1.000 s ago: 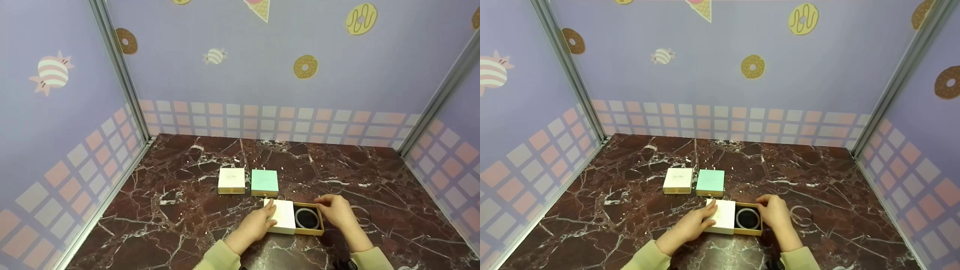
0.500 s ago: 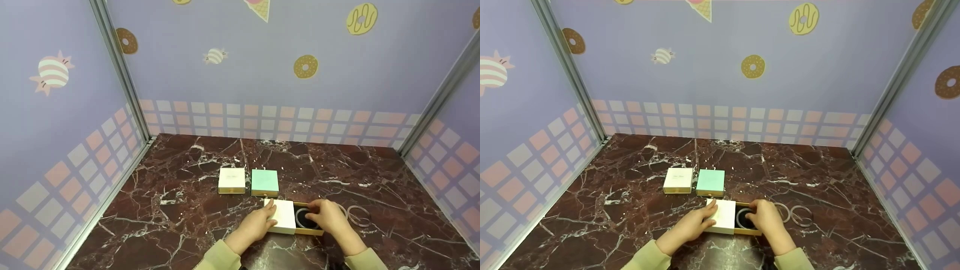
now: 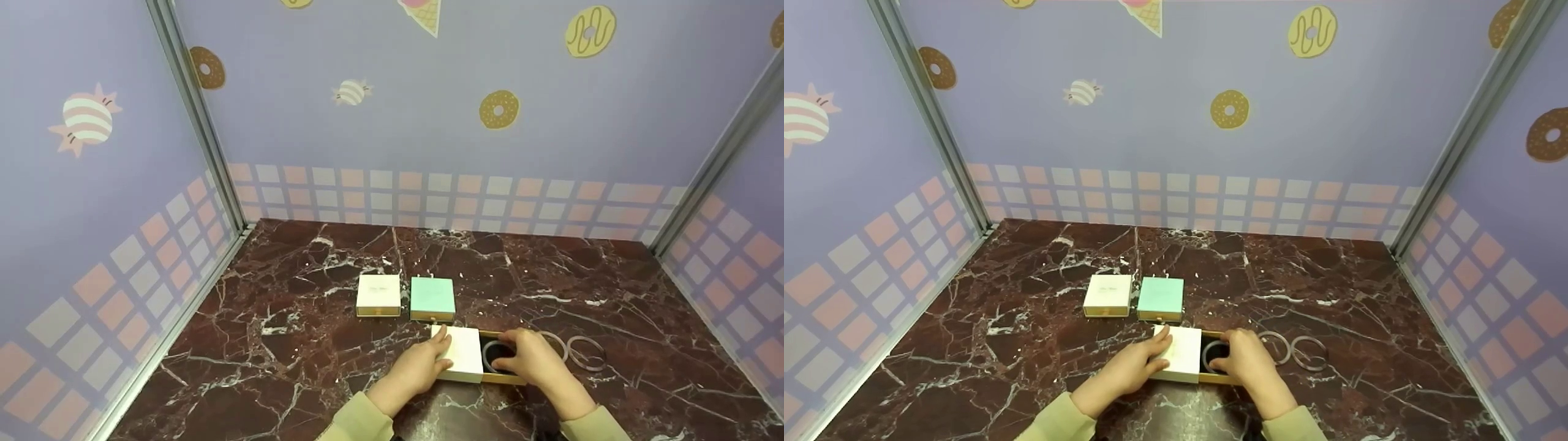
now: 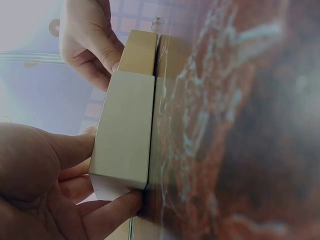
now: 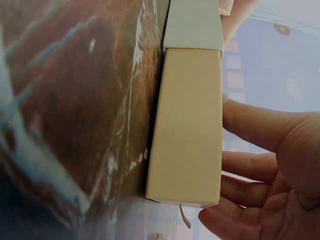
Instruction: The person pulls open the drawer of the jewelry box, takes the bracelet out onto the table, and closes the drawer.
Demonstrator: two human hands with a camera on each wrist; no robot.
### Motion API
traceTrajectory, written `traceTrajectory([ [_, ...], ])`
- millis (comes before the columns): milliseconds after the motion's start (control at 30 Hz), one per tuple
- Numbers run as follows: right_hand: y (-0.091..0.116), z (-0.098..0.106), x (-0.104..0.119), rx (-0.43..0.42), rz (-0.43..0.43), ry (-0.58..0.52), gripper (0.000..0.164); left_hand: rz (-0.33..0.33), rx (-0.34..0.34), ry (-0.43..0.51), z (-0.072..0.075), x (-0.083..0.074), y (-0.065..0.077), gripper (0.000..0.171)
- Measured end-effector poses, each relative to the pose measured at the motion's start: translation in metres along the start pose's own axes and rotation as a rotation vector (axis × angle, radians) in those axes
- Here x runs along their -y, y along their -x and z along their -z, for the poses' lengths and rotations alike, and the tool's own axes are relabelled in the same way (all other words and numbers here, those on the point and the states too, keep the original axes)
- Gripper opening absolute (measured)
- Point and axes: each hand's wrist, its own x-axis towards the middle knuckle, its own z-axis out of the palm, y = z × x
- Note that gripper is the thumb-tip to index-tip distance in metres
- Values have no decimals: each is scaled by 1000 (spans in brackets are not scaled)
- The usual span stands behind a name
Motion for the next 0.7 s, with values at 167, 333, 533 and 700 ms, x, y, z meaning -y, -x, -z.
traceTrajectory([
  [167,1,0,0,-22,10,29,45,13,11,8,0,0,0,56],
  [333,1,0,0,-1,21,18,55,15,5,10,0,0,0,56],
  [533,2,-2,2,-19,19,20,62,14,-1,2,0,0,0,56],
  [700,3,-3,3,-31,-6,9,64,15,0,9,0,0,0,56],
])
